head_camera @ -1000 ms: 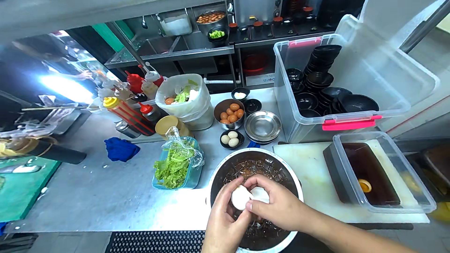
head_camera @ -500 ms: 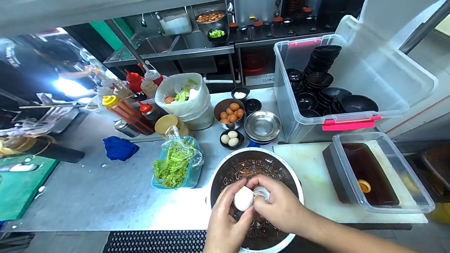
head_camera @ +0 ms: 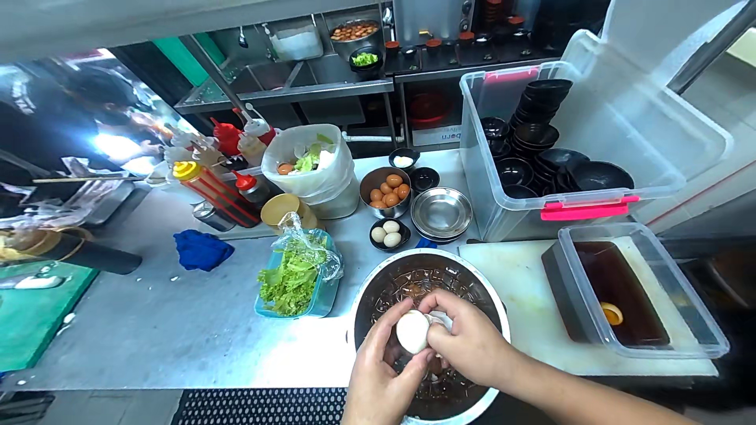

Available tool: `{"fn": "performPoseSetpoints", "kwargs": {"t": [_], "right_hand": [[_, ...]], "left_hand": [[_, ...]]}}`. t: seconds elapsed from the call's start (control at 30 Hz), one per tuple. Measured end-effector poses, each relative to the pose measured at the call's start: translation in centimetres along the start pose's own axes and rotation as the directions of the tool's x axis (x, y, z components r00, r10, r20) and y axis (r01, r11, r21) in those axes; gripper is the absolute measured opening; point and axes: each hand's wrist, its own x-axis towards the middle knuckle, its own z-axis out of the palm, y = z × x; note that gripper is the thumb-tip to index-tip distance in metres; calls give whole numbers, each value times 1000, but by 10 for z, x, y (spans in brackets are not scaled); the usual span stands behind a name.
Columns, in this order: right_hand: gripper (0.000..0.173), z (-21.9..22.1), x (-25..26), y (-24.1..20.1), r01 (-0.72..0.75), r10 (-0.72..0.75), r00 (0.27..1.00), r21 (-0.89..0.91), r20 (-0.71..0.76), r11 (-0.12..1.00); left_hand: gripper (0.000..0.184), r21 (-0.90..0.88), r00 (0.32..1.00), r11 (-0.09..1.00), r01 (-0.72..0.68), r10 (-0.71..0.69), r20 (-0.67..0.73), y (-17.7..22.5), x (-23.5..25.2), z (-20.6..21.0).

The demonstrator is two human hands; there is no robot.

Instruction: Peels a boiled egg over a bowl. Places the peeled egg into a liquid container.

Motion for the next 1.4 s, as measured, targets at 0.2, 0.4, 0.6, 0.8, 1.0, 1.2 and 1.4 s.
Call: {"fn": "performPoseSetpoints", "kwargs": {"t": [0.2, 0.4, 0.6, 0.8, 1.0, 1.2, 1.4], "right_hand": [[18, -1, 0, -3, 11, -8, 1000, 94, -30, 995], [15, -7, 2, -7, 19, -31, 998, 222, 53, 975], [11, -4, 5, -3, -82, 40, 992, 362, 124, 928], [10, -2, 6, -3, -218, 152, 974, 518, 168, 827], [11, -4, 6, -1, -176, 123, 983, 515, 134, 839], [41, -6, 4, -1, 22, -79, 978, 275, 195, 961], [25, -6, 5, -1, 1, -32, 988, 197, 150, 980]], "left_hand": [[72, -179, 999, 984, 25, -19, 33, 0, 4, -7], [82, -365, 992, 928, 75, -30, 126, 0, 9, -16], [65, -319, 996, 944, 84, -68, 61, 1, 10, -12], [55, -329, 994, 940, 89, -64, 87, 0, 9, -15], [58, -348, 993, 931, 107, -84, 81, 0, 9, -16], [58, -302, 997, 950, 77, -78, 10, 1, 9, -10], [60, -297, 995, 949, 103, -97, 36, 3, 9, -8]]}}
